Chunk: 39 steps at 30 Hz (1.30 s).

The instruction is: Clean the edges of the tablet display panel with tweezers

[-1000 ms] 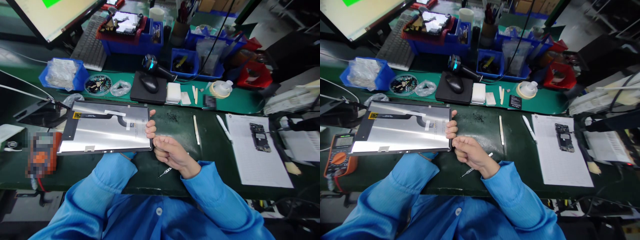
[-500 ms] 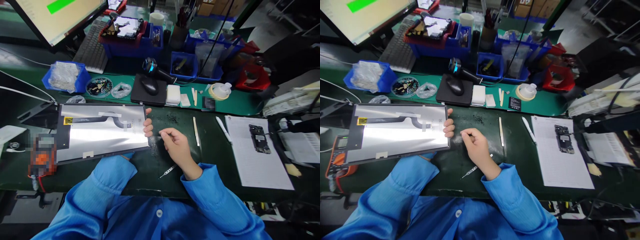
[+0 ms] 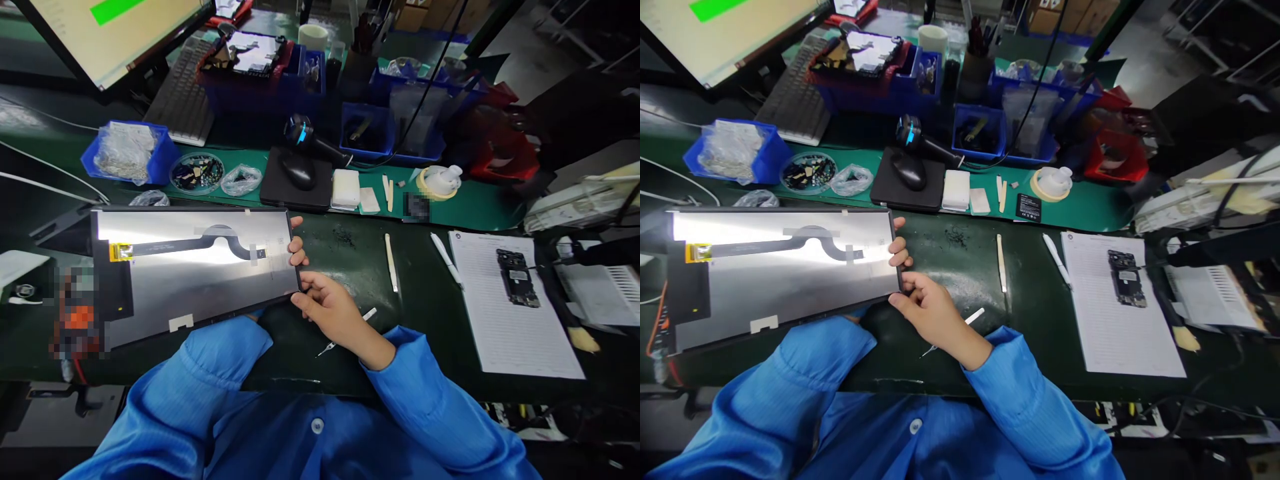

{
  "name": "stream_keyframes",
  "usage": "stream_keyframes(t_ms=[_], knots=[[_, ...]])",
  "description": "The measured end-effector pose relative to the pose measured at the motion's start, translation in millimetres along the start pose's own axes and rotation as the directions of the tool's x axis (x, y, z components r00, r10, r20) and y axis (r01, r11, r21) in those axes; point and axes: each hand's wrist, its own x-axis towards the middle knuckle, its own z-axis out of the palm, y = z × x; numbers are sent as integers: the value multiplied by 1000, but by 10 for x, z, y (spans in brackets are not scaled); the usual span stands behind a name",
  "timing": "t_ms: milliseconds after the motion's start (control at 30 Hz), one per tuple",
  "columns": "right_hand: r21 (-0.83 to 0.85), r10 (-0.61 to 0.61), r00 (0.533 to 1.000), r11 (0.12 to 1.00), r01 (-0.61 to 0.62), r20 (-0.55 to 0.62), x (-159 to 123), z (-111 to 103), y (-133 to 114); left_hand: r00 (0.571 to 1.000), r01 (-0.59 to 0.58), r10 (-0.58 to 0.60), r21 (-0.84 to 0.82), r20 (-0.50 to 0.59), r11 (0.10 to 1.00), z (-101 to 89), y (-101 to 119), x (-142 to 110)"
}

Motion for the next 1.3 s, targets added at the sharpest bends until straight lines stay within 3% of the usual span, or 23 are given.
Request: stream_keyframes(t_ms=[200,367,500,600,700,867,967,1067,1167,1300], knots=[[-322,-41,999,946,40,2,13,-80,-42,1000,-7,7,62,-8,998,-54,49,32],[-396,-119,988,916,71,-98,-8,-102,24,1000,-18,18,22,-11,1000,-261,0,115],[-485,-252,954,862,145,-164,-11,-109,38,999,18,-17,16,-47,1000,-384,-33,194],[-595,-344,933,773,218,-106,-4,-128,15,998,31,-31,-5,-51,1000,-417,-49,244],[-626,-350,936,738,252,-34,2,-153,-6,997,59,-60,-36,-43,998,-416,-63,259],[-477,-220,975,859,188,-12,20,-193,-52,997,69,-67,-111,26,991,-375,-91,170],[-312,-137,990,940,141,34,42,-215,-94,991,118,-107,-147,85,982,-358,-99,125],[-109,-9,995,994,19,95,53,-224,-105,980,172,-152,-157,131,973,-334,-97,118],[92,136,976,984,-153,169,51,-215,-90,978,193,-180,-127,107,973,-259,-82,116],[298,202,949,915,-271,242,46,-219,-100,974,224,-225,-43,-28,974,-113,-47,98]])
